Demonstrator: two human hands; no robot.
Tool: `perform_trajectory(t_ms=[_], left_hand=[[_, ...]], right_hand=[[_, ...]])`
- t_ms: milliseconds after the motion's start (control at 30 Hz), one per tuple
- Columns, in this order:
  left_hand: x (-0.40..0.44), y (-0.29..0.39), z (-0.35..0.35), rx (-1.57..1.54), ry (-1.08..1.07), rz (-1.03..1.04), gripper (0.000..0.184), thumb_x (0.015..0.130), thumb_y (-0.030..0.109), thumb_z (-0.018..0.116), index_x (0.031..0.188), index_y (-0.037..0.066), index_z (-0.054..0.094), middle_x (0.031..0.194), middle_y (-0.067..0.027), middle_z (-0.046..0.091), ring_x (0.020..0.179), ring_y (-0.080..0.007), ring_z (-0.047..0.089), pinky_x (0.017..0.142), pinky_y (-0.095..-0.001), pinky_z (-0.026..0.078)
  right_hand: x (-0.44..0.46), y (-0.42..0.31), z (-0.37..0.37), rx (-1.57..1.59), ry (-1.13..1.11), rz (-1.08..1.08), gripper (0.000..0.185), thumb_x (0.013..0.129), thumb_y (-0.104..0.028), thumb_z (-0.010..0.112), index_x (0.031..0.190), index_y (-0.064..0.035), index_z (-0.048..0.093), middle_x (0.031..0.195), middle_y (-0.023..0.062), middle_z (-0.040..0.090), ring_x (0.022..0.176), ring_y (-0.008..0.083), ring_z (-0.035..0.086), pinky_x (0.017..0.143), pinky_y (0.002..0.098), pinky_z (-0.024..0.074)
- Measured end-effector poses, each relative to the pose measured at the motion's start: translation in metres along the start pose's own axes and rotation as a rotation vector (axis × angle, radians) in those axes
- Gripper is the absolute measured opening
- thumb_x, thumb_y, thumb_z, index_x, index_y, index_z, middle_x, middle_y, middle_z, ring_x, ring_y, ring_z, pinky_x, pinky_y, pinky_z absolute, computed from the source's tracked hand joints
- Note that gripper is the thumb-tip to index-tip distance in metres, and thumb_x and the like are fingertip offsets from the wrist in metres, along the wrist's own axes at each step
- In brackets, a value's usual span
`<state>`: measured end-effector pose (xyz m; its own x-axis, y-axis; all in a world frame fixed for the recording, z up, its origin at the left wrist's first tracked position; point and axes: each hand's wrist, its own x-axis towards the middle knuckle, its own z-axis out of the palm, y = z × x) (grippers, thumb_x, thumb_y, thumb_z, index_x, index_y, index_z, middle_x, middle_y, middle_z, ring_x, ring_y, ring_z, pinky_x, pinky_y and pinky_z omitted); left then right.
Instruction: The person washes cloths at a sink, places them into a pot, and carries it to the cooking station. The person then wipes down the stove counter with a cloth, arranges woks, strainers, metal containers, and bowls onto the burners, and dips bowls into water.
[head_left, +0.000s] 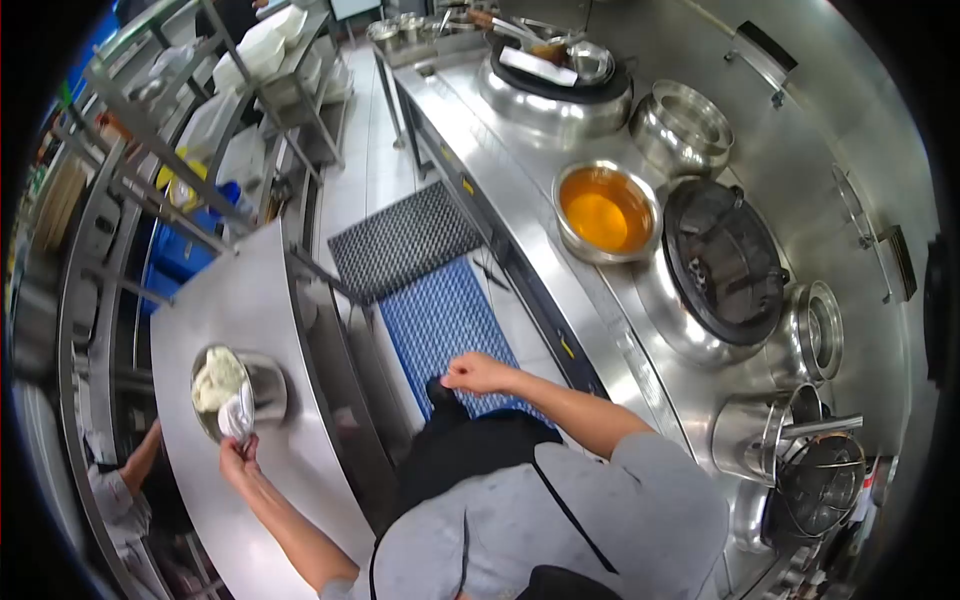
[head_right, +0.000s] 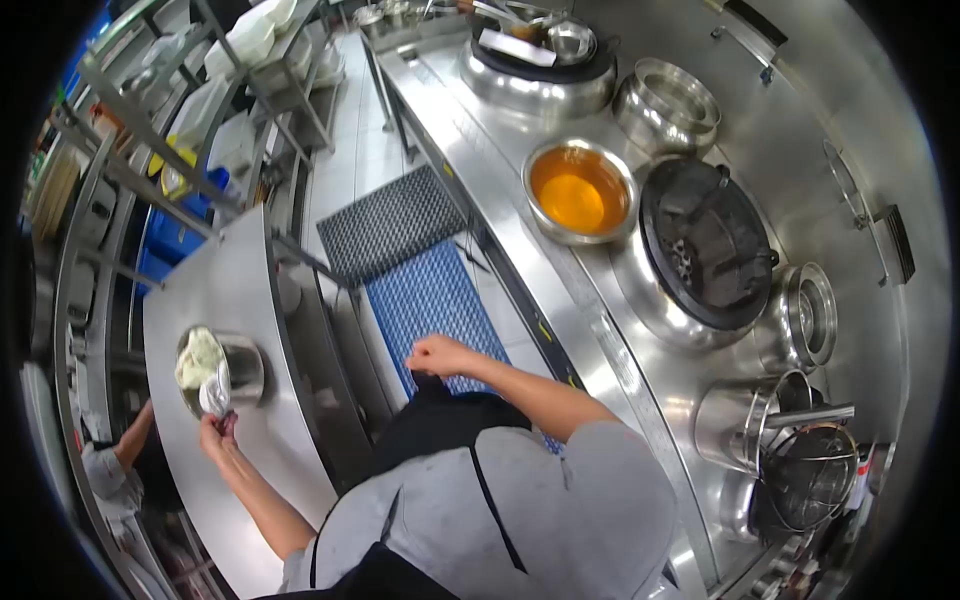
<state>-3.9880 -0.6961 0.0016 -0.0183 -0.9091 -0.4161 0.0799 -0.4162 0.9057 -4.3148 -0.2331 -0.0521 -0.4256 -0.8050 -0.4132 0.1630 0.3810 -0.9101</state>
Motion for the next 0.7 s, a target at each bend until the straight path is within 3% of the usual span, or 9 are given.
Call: perform_trajectory(t_ms=[133,233,500,567,633,700], left_hand=[[0.072,0.012,0.060,-0.022,-0.004,-0.035,0.015,0.073,0.001,0.058,0.085,-0.008,0.059,0.076,-0.0139,0.063,0.063,-0.0290,0.066,0.060,-0.0449,0.065],[0.114,0.024,0.102,-0.048,0.012,-0.027,0.014,0.073,0.001,0.059,0.083,-0.008,0.058,0.074,-0.0144,0.062,0.062,-0.0293,0.066,0.060,-0.0441,0.065],[0.152,0.045,0.159,-0.083,0.117,0.047,0.018,0.079,0.005,0.060,0.088,-0.010,0.058,0.080,-0.0172,0.063,0.069,-0.0303,0.066,0.066,-0.0436,0.065],[0.161,0.037,0.161,-0.115,0.177,0.078,0.025,0.084,0.010,0.059,0.100,-0.010,0.058,0.092,-0.0161,0.063,0.081,-0.0295,0.065,0.071,-0.0445,0.062],[0.134,0.039,0.185,-0.193,0.254,0.150,0.030,0.086,0.011,0.058,0.108,-0.009,0.057,0.104,-0.0159,0.061,0.089,-0.0279,0.062,0.074,-0.0451,0.060],[0.105,0.047,0.223,-0.314,0.560,0.163,0.033,0.087,0.013,0.057,0.115,-0.006,0.055,0.116,-0.0149,0.055,0.094,-0.0255,0.058,0.079,-0.0435,0.056]], right_hand=[[0.041,-0.011,-0.050,0.016,0.131,0.253,0.032,0.090,-0.034,0.067,0.074,-0.0070,0.060,0.069,0.0007,0.061,0.060,0.0073,0.056,0.047,0.0244,0.0454],[0.072,-0.038,-0.071,-0.045,0.228,0.327,0.029,0.091,-0.033,0.067,0.076,-0.0089,0.060,0.070,-0.0006,0.061,0.060,0.0066,0.055,0.049,0.0241,0.0458],[0.208,-0.080,-0.129,0.012,0.222,0.287,0.026,0.092,-0.033,0.065,0.080,-0.0097,0.063,0.081,0.0012,0.066,0.070,0.0083,0.060,0.053,0.0241,0.0482],[0.250,-0.083,-0.149,0.002,0.177,0.268,0.027,0.092,-0.033,0.065,0.080,-0.0087,0.064,0.083,0.0022,0.067,0.072,0.0087,0.061,0.053,0.0242,0.0487],[0.299,-0.078,-0.171,0.002,0.127,0.196,0.032,0.091,-0.033,0.066,0.077,-0.0045,0.065,0.075,0.0050,0.067,0.063,0.0102,0.061,0.051,0.0240,0.0485],[0.338,-0.096,-0.195,0.025,0.083,0.142,0.031,0.091,-0.032,0.067,0.075,-0.0052,0.067,0.069,0.0052,0.067,0.057,0.0112,0.061,0.049,0.0231,0.0490]])
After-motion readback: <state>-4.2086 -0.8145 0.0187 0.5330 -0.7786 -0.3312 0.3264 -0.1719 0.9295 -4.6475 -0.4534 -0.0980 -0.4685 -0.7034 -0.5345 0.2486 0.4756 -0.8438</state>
